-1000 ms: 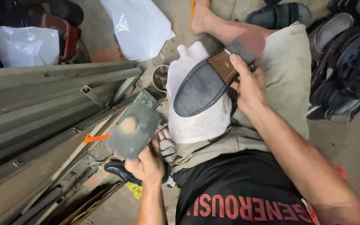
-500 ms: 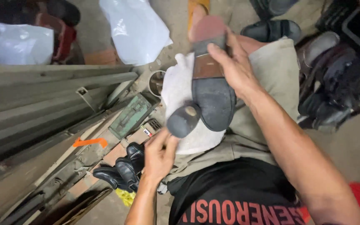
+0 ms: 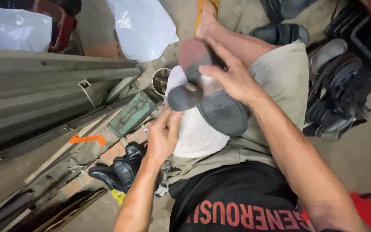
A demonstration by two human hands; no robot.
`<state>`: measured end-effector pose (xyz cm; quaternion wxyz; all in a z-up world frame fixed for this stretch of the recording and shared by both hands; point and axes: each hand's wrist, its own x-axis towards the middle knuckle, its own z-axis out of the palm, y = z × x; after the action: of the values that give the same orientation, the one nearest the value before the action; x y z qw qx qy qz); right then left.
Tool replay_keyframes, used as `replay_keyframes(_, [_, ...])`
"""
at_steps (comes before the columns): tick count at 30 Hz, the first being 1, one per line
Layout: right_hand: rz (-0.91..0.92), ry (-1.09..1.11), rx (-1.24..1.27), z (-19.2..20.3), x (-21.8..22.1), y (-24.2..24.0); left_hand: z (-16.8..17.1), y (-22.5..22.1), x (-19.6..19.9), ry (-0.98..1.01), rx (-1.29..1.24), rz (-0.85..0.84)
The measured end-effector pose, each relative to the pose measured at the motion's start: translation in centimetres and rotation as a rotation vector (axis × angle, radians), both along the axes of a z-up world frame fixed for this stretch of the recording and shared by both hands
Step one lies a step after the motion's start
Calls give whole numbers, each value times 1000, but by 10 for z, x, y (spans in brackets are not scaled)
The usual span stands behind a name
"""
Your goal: Hammering and shaping the sole of a leather shoe using a hammer and mallet in a workshop.
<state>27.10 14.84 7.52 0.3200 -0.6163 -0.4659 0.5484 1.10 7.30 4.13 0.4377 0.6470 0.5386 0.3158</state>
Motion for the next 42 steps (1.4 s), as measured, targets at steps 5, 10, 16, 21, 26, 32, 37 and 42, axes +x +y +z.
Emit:
replay_keyframes(5, [-48, 21, -75, 6, -2, 0, 25, 0, 11, -368, 214, 147])
replay_keyframes(10, [-1, -12, -60, -3, -5, 3, 24, 12, 4, 94, -35, -3])
replay_keyframes(16, [28, -2, -55, 2, -6, 0, -1, -4, 5, -149, 193, 54])
replay_keyframes(21, [74, -73, -127, 7, -2, 0, -2, -19, -5, -14, -22, 28])
replay_keyframes(26, [135, -245, -105, 3, -11, -1, -3, -6, 5, 56, 30, -27])
replay_keyframes(32, [147, -172, 77, 28, -6, -32, 29, -5, -3, 51, 146, 129])
replay_keyframes(37, [146, -266, 200, -2, -16, -51, 21, -13, 8, 109, 181, 36])
replay_keyframes(42, [122, -373, 227, -10, -10, -56, 17, -36, -12, 175, 212, 156])
